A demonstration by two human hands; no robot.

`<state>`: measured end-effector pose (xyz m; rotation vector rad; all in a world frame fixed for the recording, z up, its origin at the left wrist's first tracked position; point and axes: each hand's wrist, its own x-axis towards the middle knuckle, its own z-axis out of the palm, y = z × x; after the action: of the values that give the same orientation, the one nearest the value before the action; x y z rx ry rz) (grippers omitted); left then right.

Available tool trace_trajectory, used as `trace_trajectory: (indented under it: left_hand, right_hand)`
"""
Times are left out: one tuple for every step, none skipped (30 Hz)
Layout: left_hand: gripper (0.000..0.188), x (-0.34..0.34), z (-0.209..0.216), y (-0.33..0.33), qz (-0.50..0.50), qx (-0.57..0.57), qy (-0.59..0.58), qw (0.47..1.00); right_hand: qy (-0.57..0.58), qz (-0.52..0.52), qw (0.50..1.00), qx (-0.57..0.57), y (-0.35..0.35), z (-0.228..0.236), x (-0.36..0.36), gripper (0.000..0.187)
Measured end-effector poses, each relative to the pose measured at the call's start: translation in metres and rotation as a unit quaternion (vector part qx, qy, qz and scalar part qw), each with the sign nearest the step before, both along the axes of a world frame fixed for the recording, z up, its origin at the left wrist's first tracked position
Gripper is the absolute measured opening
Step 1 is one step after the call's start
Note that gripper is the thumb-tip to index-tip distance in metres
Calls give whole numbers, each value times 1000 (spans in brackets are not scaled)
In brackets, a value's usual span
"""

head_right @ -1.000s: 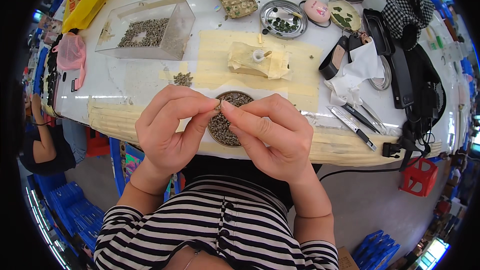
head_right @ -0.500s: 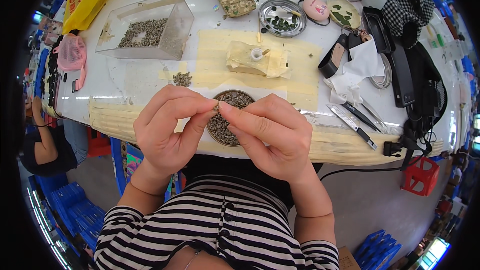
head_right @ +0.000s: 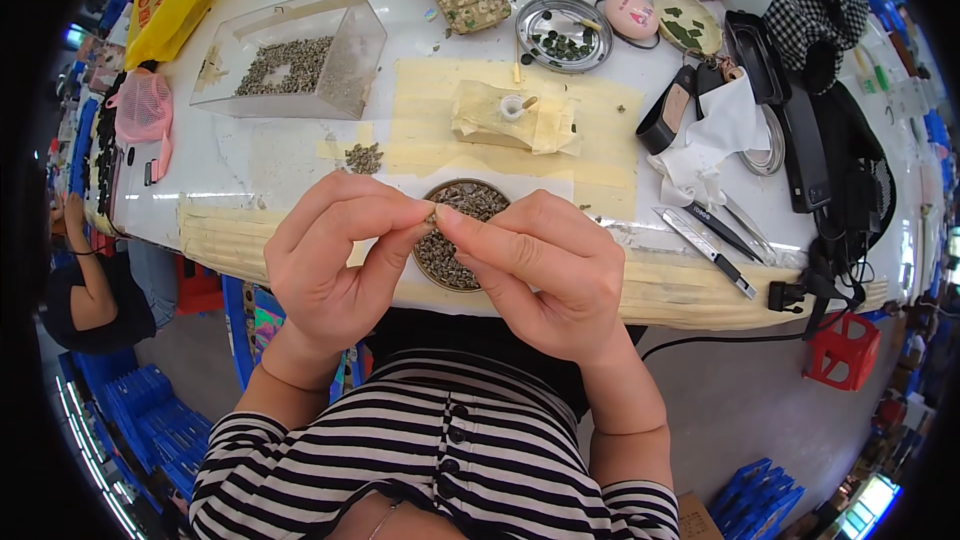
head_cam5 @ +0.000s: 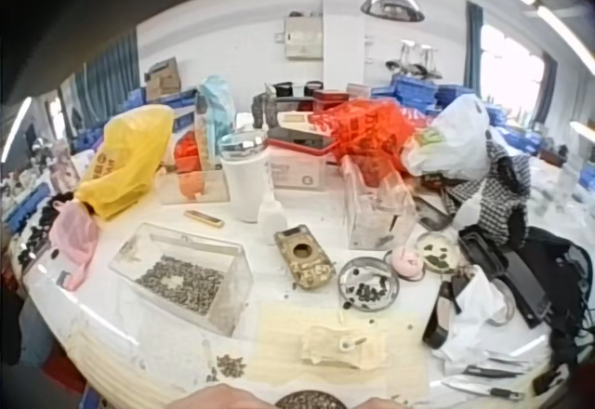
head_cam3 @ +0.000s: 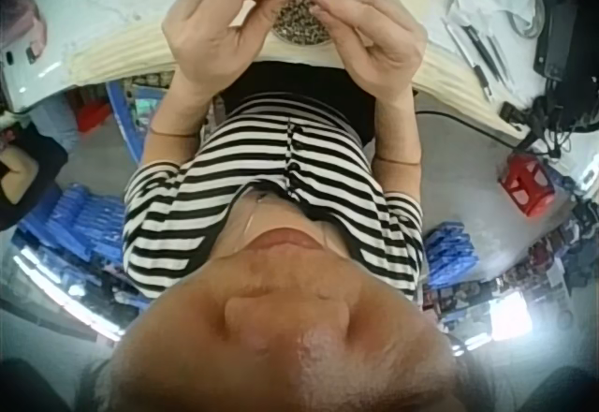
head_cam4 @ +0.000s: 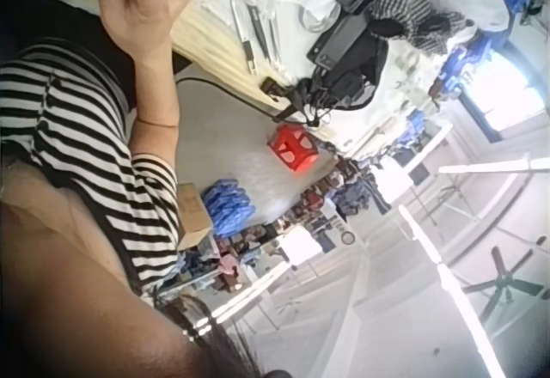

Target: Assembling small track links for a toy tank model by hand.

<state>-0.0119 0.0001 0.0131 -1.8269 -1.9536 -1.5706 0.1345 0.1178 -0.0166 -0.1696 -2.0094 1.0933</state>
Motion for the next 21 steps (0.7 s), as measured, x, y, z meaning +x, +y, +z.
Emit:
trace_trajectory:
  left_hand:
    - [15, 0, 0, 0, 0, -1, 0, 1000]
    - [15, 0, 0, 0, 0, -1, 1, 1000]
    - [15, 0, 1, 0, 0, -1, 3, 1000]
    - [15, 0, 1, 0, -1, -1, 4, 1000]
    - [15, 0, 1, 0, -1, -1, 3, 1000]
    - [15, 0, 1, 0, -2, 0, 3, 1000]
    - [14, 0, 1, 0, -2, 1, 2, 1000]
    - [14, 0, 1, 0, -2, 1, 2, 1000]
    - [14, 0, 1, 0, -2, 1, 2, 1000]
    - [14, 0, 1, 0, -2, 1, 2, 1000]
    - [14, 0, 1, 0, -3, 2, 3, 1000]
    - [14, 0, 0, 0, -4, 3, 4, 1000]
    - [14, 0, 0, 0, -4, 4, 5, 1000]
    - [14, 1, 0, 0, -4, 3, 4, 1000]
    - [14, 1, 1, 0, -4, 1, 3, 1000]
    - [14, 1, 1, 0, -4, 0, 2, 1000]
    - [14, 1, 0, 0, -3, 0, -1, 1000]
    - [14, 1, 0, 0, -2, 0, -4, 1000]
    - [14, 2, -1, 0, -1, -1, -7, 1000]
    - [14, 1, -1, 0, -5, -1, -13, 1000]
    - [14, 1, -1, 1, -9, -2, -20, 1000]
  right_hand:
    - [2, 0, 1000, -1, 0, 0, 0, 41]
    - [3, 0, 1000, -2, 0, -1, 0, 41]
    - [3, 1, 1000, -1, 0, 0, -1, 41]
    - [2, 3, 1000, -1, 0, 1, -1, 41]
    - [1, 4, 1000, 0, 0, 1, -1, 40]
    - [3, 3, 1000, -1, 0, 1, -1, 40]
    - [4, 3, 1000, -1, 0, 1, -1, 40]
    - [6, 3, 1000, -1, 0, 1, -1, 40]
    - [5, 2, 1000, -1, 0, 1, -1, 40]
    - [4, 2, 1000, 0, 0, 1, -1, 40]
    - [3, 2, 1000, 1, 0, 1, -1, 40]
    - [4, 3, 1000, 2, 0, 1, -1, 40]
    - [4, 3, 1000, 4, 0, 1, -1, 40]
    - [4, 3, 1000, 5, 0, 1, 0, 41]
    - [4, 4, 1000, 6, 0, 1, 0, 41]
    - [3, 5, 1000, 6, 0, 1, 0, 41]
    - [3, 6, 1000, 7, 1, 1, 0, 41]
    - [2, 8, 1000, 8, 1, 1, 0, 41]
    - [1, 9, 1000, 10, 1, 1, 0, 41]
    - [0, 10, 1000, 12, 1, 1, 0, 41]
    - [0, 10, 1000, 7, 1, 1, 0, 41]
